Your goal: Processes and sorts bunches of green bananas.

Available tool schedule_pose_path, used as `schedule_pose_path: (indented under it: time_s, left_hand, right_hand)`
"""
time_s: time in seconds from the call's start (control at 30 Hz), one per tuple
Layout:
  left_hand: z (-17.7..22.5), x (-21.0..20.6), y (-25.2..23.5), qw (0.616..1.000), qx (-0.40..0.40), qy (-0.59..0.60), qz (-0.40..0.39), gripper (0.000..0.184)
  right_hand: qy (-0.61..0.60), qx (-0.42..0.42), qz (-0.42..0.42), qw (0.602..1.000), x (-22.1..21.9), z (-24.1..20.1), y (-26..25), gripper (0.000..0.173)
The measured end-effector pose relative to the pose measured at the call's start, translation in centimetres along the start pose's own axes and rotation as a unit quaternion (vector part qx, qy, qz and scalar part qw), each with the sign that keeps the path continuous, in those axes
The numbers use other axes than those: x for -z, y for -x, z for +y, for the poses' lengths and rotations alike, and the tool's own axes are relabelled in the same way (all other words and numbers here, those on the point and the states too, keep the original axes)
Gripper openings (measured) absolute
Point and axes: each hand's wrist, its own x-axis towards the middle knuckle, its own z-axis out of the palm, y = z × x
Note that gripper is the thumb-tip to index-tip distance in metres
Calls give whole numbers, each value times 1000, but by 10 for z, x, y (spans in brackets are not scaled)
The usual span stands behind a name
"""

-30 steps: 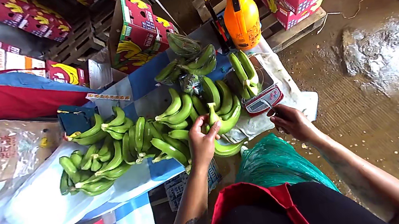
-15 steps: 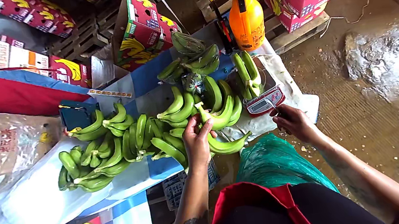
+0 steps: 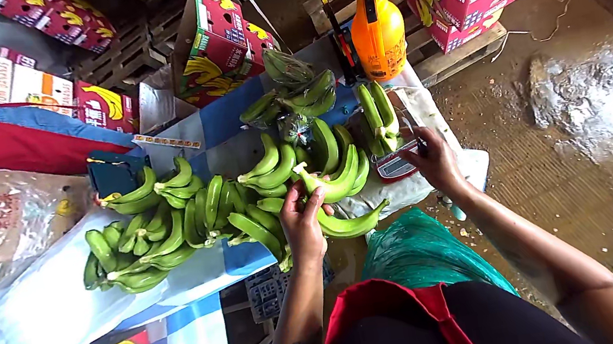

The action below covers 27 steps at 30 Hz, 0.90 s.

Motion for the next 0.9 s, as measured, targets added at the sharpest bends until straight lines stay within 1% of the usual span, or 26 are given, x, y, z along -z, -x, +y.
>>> schedule_pose_path:
  time_s: [0.1, 0.2, 0.27, 0.33, 0.4, 0.43, 0.47, 0.53, 0.6, 0.67, 0.77, 0.9]
  left_hand:
    - [2, 5, 3, 1000, -3, -2, 14, 24]
    - [1, 8, 5, 1000, -10, -1, 23, 24]
    - [1, 8, 6, 1000, -13, 7, 18, 25]
    - [1, 6, 8, 1000, -10, 19, -7, 28]
    - [1, -2, 6, 999, -23, 11, -32, 30]
    - [-1, -10, 4, 999, -41, -10, -32, 29]
    - [-4, -20, 0, 997, -63, -41, -29, 30]
    - [-18, -42, -9, 984, -121, -125, -35, 33]
    - [-36, -61, -19, 958, -178, -214, -66, 31]
    - [-49, -78, -25, 930, -213, -283, -100, 33]
    - [-58, -90, -22, 896, -231, -345, -156, 37]
    - [-69, -97, -19, 876, -231, -356, -228, 37]
  right_hand:
    - [0, 39, -5, 999, -15, -10, -19, 51]
    - [13, 36, -42, 998, -27, -15, -32, 60]
    - [36, 29, -65, 997, -34, -14, -39, 61]
    - [54, 20, -82, 995, -37, -8, -44, 57]
    - [62, 24, -72, 995, -36, 1, -46, 41]
    - [57, 29, -68, 996, -34, 6, -47, 34]
    - [49, 36, -68, 996, -33, 10, -46, 31]
    - [23, 51, -65, 996, -29, 14, -42, 32]
    - [-18, 65, -63, 996, -24, 15, -35, 31]
    - [-67, 83, -64, 992, -15, 17, -28, 29]
    - [-111, 105, -77, 985, 3, 23, -11, 30]
    - [-88, 136, -62, 985, 17, 34, 4, 29]
